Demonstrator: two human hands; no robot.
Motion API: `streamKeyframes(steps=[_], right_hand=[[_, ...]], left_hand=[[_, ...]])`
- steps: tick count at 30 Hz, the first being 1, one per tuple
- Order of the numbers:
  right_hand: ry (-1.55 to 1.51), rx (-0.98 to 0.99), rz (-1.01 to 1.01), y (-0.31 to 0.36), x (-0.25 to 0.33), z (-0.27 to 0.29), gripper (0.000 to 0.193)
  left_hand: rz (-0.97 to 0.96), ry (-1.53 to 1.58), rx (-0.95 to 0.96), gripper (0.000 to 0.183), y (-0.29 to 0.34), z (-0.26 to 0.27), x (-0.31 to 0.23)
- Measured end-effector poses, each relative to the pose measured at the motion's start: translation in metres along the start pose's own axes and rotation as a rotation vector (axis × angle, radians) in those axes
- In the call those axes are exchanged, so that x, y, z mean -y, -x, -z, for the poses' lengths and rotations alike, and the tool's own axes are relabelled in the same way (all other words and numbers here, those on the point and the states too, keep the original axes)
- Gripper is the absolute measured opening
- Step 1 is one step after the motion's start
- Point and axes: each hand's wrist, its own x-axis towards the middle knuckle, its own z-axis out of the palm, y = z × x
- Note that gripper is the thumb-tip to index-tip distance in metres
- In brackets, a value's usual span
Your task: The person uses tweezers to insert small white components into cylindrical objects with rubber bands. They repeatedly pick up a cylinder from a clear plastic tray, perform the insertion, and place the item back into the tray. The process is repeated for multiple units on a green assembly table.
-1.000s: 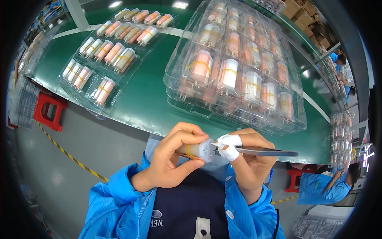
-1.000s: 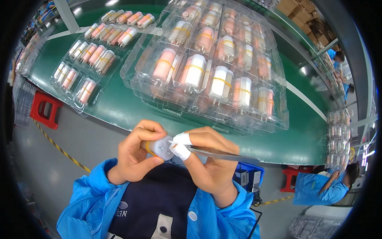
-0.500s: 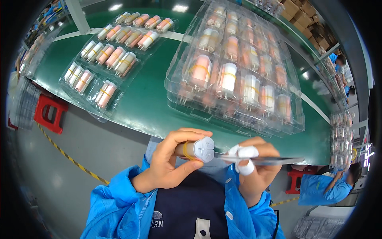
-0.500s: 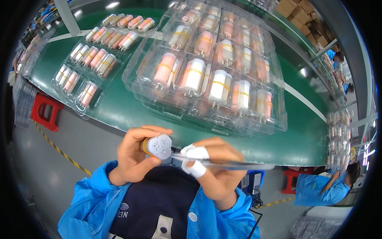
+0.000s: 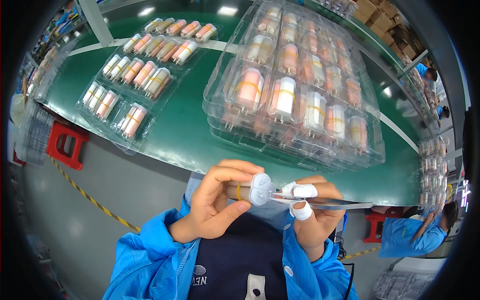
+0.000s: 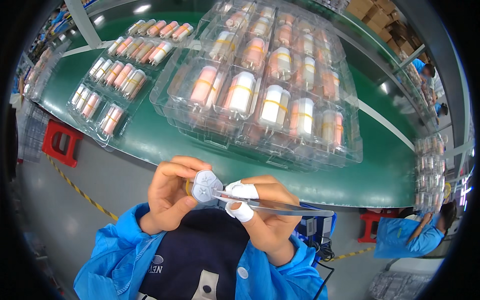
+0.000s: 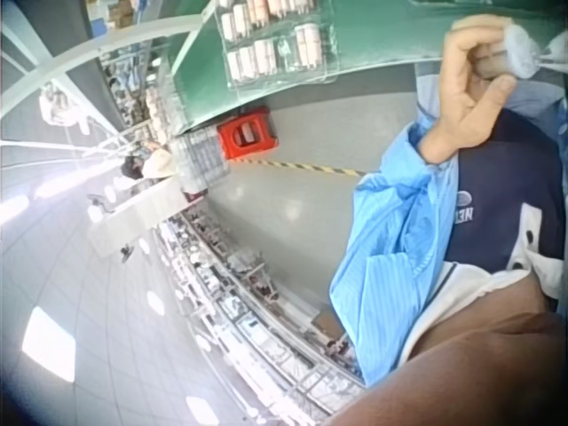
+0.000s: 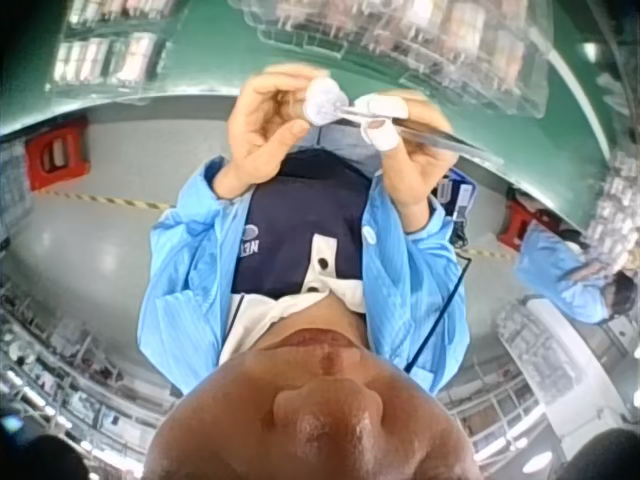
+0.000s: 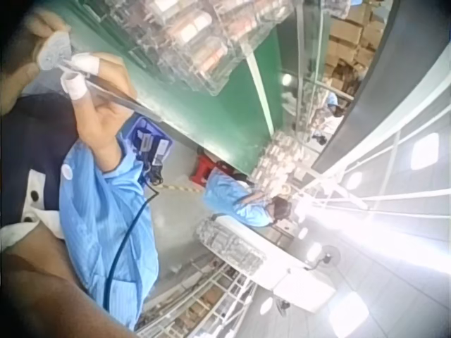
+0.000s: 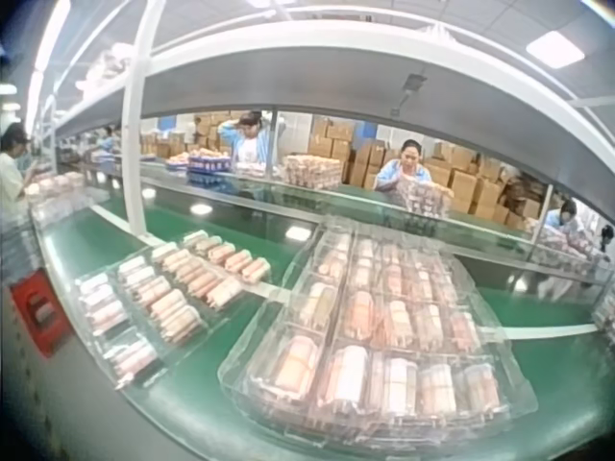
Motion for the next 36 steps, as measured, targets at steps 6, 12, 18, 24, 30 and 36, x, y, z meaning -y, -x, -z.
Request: streamKeyframes(steps=[6, 12, 18, 24, 30, 36], right_hand=[[-0.016, -0.005, 0.043, 0.000, 0.000, 0.000, 0.022], [0.010, 0.024, 0.054, 0.002, -0.002, 0.002, 0.024], [0.008, -0.013, 0.046, 0.002, -0.002, 0.000, 0.022], [0.033, -0.012, 0.059, 0.002, -0.006, 0.001, 0.023], [0.044, -0.011, 0.044, 0.002, -0.007, 0.001, 0.022], [0.109, -0.073, 0.108, 0.002, -0.011, -0.001, 0.021]], left_hand=[[0.011, -0.056, 0.032, 0.042, 0.001, 0.001, 0.006], [-0.001, -0.071, 0.054, 0.046, 0.001, -0.001, 0.008], [-0.074, -0.134, 0.002, 0.045, 0.004, -0.002, 0.015], [-0.157, -0.238, 0.022, 0.048, 0.000, 0.001, 0.017], [-0.177, -0.286, 0.032, 0.047, 0.000, 0.002, 0.017], [-0.094, -0.362, 0.016, 0.047, 0.002, -0.001, 0.014]])
